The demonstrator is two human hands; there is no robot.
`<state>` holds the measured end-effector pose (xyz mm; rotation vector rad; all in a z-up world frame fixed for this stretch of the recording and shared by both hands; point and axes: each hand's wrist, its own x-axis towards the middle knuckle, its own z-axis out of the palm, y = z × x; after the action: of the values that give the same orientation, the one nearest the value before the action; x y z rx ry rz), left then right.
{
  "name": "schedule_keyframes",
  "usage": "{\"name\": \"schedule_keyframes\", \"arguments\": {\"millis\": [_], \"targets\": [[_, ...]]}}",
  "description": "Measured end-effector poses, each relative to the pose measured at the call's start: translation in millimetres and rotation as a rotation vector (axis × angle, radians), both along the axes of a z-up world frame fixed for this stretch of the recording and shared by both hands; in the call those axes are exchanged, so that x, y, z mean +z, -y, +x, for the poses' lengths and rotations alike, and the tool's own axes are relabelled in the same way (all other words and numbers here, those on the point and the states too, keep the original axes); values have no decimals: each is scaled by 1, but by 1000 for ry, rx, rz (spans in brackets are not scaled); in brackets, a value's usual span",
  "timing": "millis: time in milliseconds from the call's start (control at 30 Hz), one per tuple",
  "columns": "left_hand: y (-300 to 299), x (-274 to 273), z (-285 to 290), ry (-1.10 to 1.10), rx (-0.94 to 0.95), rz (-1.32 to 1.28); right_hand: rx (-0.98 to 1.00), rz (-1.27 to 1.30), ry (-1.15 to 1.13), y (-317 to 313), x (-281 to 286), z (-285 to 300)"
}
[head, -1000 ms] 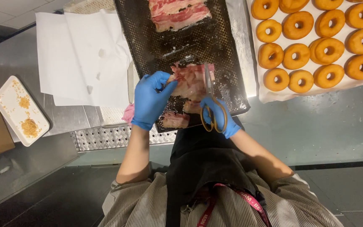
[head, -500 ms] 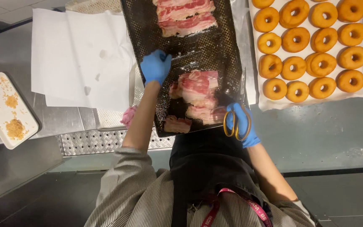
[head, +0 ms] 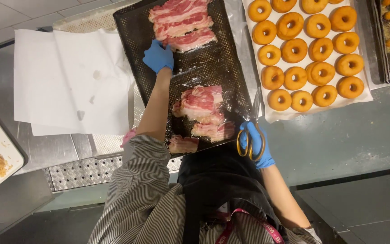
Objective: Cutting strips of meat with scissors and wrapping them around plain donuts on a tray.
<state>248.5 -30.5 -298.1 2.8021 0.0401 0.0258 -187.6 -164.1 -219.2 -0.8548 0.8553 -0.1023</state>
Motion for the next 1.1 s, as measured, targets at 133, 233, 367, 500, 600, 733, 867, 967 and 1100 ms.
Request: {"name": "schedule_keyframes", "arguments": {"millis": [133, 233, 367, 500, 600, 733, 867, 967, 1100], "targets": [[4, 39, -26, 106, -108, -80, 26, 5, 15, 8, 1, 1], [13, 87, -48, 311, -261, -126, 182, -160, 6, 11, 6, 5], [23, 141, -74, 460, -464, -232, 348, 8, 290, 9, 11, 21], [24, 197, -97, 519, -621, -269, 486, 237, 354, -2, 14, 48], [12, 219, -117, 435, -621, -275, 606, 416, 430, -16, 3, 69], [-5, 248, -149, 339, -593, -283, 707, 568, 550, -36, -36, 77], [-21, 263, -182, 269, -542, -277, 675, 822, 528, -45, -46, 82], [-33, 264, -205, 198, -507, -300, 687, 633, 588, -45, -34, 83], [-45, 263, -228, 159, -506, -341, 651, 599, 563, -49, -25, 85]]}}
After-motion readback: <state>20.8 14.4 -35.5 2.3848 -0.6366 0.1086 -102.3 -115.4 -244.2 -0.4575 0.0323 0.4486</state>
